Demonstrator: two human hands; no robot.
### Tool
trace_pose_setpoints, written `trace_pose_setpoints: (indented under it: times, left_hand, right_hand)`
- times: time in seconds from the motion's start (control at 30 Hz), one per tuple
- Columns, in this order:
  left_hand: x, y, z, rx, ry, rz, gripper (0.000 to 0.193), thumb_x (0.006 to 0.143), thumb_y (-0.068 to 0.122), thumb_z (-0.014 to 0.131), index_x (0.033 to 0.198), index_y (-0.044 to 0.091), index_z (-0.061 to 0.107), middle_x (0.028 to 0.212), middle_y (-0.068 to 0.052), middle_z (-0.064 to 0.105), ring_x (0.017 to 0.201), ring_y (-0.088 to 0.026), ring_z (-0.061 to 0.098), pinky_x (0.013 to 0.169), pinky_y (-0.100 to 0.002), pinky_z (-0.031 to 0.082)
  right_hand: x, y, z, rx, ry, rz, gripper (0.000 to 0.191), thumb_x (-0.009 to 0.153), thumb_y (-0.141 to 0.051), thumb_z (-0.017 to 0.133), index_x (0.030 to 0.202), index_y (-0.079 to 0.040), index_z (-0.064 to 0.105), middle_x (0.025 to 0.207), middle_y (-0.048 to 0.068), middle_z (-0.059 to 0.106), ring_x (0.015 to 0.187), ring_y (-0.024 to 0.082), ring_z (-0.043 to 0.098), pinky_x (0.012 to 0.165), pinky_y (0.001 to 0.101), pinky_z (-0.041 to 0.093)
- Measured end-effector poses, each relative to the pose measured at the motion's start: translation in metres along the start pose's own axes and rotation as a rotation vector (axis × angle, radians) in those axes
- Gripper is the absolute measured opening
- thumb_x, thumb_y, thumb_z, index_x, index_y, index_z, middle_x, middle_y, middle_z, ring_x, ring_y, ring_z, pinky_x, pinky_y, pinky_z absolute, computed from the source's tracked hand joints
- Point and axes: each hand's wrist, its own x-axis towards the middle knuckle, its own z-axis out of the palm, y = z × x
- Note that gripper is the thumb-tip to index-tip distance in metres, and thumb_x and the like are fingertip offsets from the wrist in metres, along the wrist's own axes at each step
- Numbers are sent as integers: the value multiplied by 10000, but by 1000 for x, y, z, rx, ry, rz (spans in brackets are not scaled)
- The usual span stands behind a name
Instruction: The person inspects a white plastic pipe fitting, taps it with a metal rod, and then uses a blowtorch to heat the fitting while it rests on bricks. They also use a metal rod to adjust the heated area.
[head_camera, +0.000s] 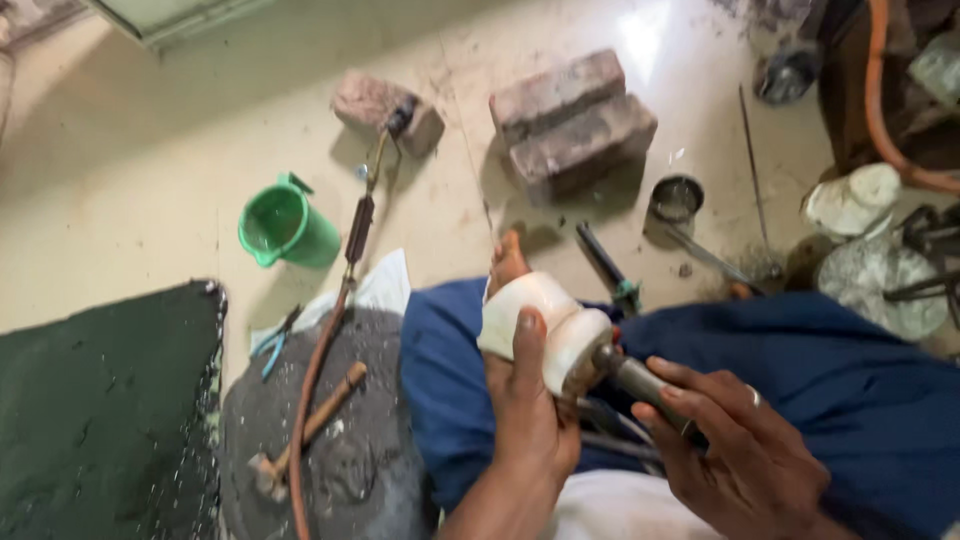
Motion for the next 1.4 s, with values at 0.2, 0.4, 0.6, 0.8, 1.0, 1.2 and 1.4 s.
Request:
trace_pose_setpoints:
  times: [0.2,0.4,0.6,0.8,1.0,1.2,1.4]
  left_hand:
    - [-6,-1,-1,37,27,-68,503,956,337,615,1353,51,496,990,-153,704,807,-306,753,691,-426,631]
    - [-3,-2,-6,16,30,-19,531,998,326,617,1384,-8,471,1038,-165,696,852,-300,754,750,-426,635]
    - [-6,0,0,-19,-39,-50,578,982,400,579,1436,68,450,1019,-177,703,829,-308,753,722,-431,632]
    - [-6,5,-4,-24,-30,-54,633,967,467,562,1405,23,457,1067,-185,720,879,-340,766,787,-446,642]
    - [-11,-3,-7,-49,-106,-67,625,982,498,534,1379,20,462,1041,-175,705,926,-344,757,810,-467,645]
    - [-16,-6,-20,31,-200,-71,643,1031,535,437,1342,-21,524,1126,-218,722,999,-321,752,888,-416,606]
    - [-14,-4,-23,-141,-191,-182,689,1006,596,405,1241,-34,557,1072,-209,727,974,-331,754,893,-445,620]
  right_hand:
    - [-3,1,1,6,-64,32,175,824,-93,804,974,-38,734,1011,174,775,806,229,772,709,334,604]
    - [-2,6,0,-13,32,-12,218,869,-139,820,977,-25,669,1024,163,748,838,233,778,747,338,607]
    - [-14,3,-2,19,-42,86,196,827,-119,799,989,-48,715,1011,160,773,831,251,796,725,366,631]
    - [-21,18,-19,55,-42,138,351,831,-141,825,1112,-85,624,1064,186,757,861,209,795,692,318,623]
    - [-29,22,-26,156,-173,-2,387,815,-148,816,1148,-70,634,1165,201,722,983,239,758,780,335,646]
    - [-25,10,-14,-9,-94,19,293,790,-92,832,1046,-83,690,1129,137,759,922,222,789,810,365,611]
    - [-28,13,-25,38,-23,-44,325,858,-163,802,1114,-63,630,1157,133,716,879,208,775,762,314,622]
